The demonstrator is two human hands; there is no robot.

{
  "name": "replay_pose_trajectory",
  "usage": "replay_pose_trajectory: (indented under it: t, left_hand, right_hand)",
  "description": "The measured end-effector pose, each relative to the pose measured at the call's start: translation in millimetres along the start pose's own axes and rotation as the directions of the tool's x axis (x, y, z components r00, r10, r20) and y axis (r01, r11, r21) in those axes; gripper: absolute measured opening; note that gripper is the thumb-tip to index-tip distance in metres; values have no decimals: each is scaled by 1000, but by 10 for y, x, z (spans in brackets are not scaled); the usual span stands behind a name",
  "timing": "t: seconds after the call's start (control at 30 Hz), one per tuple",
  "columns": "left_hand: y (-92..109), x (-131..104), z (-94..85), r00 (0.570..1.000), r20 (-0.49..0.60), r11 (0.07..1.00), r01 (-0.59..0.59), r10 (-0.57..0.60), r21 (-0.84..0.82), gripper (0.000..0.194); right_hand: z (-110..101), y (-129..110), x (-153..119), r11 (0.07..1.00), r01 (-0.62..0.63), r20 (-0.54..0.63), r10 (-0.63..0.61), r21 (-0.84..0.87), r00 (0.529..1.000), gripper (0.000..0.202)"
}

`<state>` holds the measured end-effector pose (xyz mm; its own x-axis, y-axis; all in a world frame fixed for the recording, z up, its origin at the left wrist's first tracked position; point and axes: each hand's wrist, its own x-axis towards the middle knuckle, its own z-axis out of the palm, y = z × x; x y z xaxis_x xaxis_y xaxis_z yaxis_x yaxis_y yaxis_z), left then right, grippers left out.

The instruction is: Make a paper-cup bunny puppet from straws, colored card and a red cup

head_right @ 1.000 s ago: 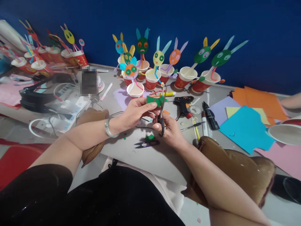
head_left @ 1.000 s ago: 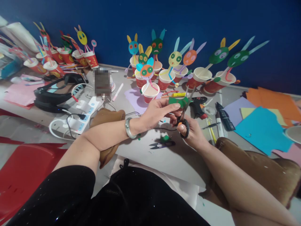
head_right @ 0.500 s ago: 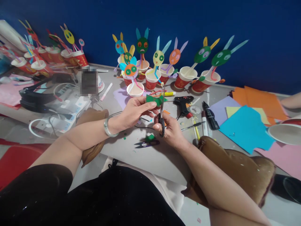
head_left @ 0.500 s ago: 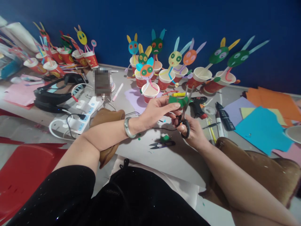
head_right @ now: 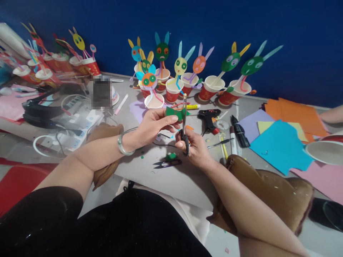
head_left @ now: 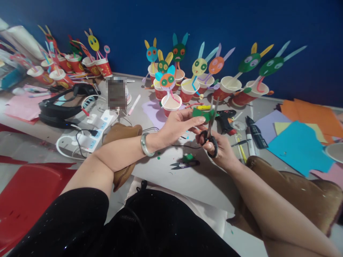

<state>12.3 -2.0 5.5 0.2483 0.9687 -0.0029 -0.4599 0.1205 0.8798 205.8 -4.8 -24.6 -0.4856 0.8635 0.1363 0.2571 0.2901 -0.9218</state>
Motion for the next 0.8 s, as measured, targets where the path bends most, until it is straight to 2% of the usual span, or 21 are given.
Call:
replay_pose_trajectory:
  t: [0.5, 0.8]
  left_hand:
    - [-31, 38, -87, 994, 54, 975, -103, 94, 195, 52]
    - [-10, 36, -103, 988, 65, 960, -152, 141, 236, 50]
  right_hand:
    - [-104, -23, 27, 999, -9, 67, 12, -48, 998, 79]
    - [-111, -14, 19, 1000, -12, 80, 14, -25, 997, 78]
